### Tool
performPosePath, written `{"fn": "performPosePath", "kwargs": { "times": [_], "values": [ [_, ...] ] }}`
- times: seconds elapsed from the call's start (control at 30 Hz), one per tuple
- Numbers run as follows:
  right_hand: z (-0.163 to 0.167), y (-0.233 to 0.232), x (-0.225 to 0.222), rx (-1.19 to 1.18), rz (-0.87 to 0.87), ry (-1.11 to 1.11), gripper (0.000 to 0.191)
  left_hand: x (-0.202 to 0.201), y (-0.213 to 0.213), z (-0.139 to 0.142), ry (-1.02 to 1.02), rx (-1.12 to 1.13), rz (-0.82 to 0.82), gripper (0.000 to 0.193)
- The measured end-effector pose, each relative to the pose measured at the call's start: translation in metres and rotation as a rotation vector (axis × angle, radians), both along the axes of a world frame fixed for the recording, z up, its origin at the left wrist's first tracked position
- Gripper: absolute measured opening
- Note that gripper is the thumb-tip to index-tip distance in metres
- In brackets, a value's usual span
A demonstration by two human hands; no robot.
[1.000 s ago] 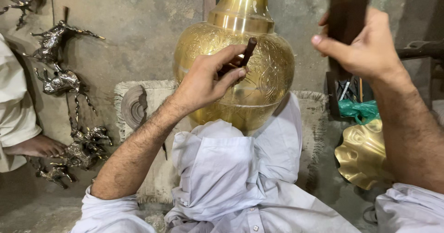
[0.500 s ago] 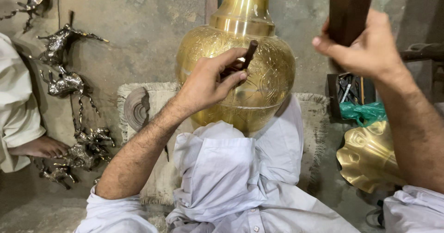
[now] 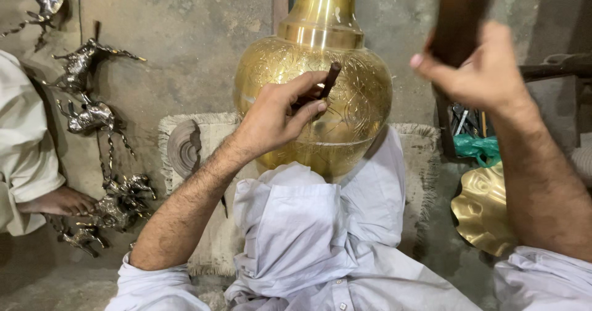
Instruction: The person sits on the floor holding a chisel against a large brass vase and strikes the chisel with a wooden mallet to engrave decorative patterns, repeatedly repositioning the chisel across the vase surface.
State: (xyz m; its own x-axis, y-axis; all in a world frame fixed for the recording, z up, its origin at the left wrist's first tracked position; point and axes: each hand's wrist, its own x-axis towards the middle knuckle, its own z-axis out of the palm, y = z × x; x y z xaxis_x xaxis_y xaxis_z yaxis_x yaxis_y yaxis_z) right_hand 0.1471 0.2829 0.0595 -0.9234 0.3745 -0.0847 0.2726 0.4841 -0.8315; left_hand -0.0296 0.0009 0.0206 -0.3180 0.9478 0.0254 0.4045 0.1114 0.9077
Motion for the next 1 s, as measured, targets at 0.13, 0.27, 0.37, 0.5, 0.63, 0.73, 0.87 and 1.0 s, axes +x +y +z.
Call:
{"fn": "performPosePath", "kwargs": {
  "times": [0.13, 0.27, 0.37, 0.5, 0.63, 0.73, 0.87, 1.0],
  "values": [
    [-0.0023, -0.004, 0.0039, 0.604, 0.143, 0.068, 0.022, 0.0014, -0.0021, 0.0008, 0.021, 0.023, -0.009, 0.041],
    [-0.0037, -0.0051, 0.0048, 0.535, 0.156, 0.015, 0.019, 0.0004, -0.0014, 0.0016, -0.061, -0.034, 0.005, 0.044],
    [-0.0018, -0.0061, 0.0026, 0.425, 0.069, -0.032, 0.025, 0.0005, 0.0, 0.0028, 0.025, -0.019, 0.007, 0.044],
    [0.0023, -0.0078, -0.001, 0.249, 0.116, 0.075, 0.037, 0.0006, 0.0002, 0.0051, -0.025, -0.006, 0.005, 0.042],
    [0.0013, -0.0083, -0.0019, 0.423, 0.114, -0.053, 0.021, 0.0009, -0.0008, 0.0051, -0.046, -0.02, 0.004, 0.043],
    [-0.0024, -0.0079, 0.0002, 0.332, 0.089, -0.029, 0.019, 0.0015, -0.0024, 0.0033, -0.025, 0.007, 0.007, 0.042],
    [-0.0021, -0.0064, 0.0045, 0.317, 0.047, 0.004, 0.019, 0.0021, -0.0028, 0.0002, 0.01, 0.008, -0.021, 0.042],
    [0.0005, -0.0028, 0.0053, 0.604, 0.173, -0.04, 0.029, 0.0014, -0.002, -0.0009, -0.01, -0.009, -0.005, 0.043]
  ]
}}
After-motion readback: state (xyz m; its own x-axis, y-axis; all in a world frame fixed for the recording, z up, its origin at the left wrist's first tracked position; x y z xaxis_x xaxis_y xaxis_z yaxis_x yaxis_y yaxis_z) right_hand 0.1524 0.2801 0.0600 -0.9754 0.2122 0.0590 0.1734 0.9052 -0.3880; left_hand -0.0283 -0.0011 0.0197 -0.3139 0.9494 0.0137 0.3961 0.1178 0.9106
